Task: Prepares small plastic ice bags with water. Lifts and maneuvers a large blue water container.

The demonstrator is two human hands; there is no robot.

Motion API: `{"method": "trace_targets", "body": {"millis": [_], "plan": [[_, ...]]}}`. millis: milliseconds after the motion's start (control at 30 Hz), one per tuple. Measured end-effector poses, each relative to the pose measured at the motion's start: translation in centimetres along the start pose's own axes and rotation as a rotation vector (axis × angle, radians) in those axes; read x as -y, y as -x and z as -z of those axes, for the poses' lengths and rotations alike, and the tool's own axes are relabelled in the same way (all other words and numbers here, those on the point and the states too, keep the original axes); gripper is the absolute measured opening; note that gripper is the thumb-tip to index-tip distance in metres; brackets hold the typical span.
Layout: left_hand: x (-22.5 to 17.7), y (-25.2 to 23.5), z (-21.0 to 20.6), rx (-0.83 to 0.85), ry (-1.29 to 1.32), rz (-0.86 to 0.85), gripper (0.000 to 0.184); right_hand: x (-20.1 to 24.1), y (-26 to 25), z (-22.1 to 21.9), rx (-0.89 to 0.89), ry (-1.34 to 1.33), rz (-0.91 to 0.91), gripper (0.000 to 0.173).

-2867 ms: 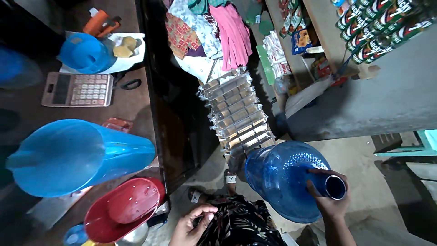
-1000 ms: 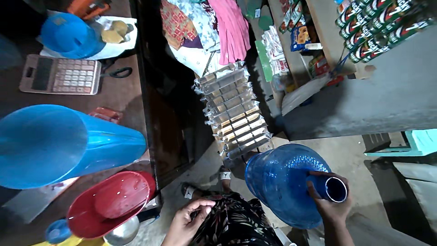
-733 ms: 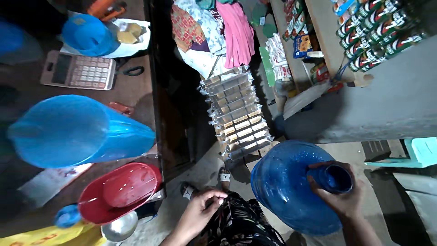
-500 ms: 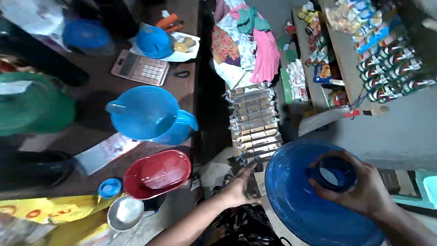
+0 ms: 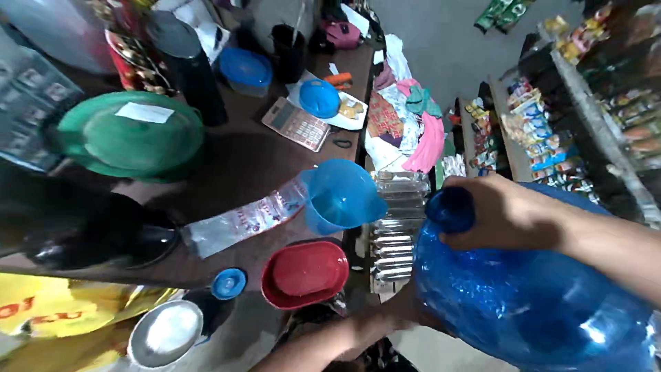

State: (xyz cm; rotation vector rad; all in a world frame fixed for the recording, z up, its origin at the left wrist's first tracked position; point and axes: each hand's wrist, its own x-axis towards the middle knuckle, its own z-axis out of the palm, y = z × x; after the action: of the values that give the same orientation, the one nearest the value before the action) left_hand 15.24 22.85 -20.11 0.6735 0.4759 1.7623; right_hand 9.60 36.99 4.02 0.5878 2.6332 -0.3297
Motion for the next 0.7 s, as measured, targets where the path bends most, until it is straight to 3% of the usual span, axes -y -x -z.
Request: {"method": "trace_targets", "body": {"millis": [133, 267, 400, 500, 700], "plan": [[-0.9, 0.2, -0.4, -0.05, 0.116, 0.067, 0.09, 3.5, -3.0, -0.1, 0.109, 0.106, -0.029, 0.045], [-1.1, 0.5, -0.5, -0.067, 0.203, 0.112, 0.07, 5.4, -5.9, -1.0, 0.158, 0.221, -0.008, 0.049], [-1.7, 0.7, -1.7, -0.058, 0.326, 0.194, 0.066, 7.1, -7.9, -1.6, 0.322, 0.363, -0.091, 0.057], [-0.8, 0.3, -2.5, -0.021, 0.407, 0.152, 0.056, 8.7, -9.3, -1.4, 0.482, 0.484, -0.224, 0.063], [-0.5, -0.4, -3.2, -0.011, 0.519, 0.134, 0.045, 10.6, -11.2, -1.9, 0.602, 0.585, -0.192, 0.062]]}}
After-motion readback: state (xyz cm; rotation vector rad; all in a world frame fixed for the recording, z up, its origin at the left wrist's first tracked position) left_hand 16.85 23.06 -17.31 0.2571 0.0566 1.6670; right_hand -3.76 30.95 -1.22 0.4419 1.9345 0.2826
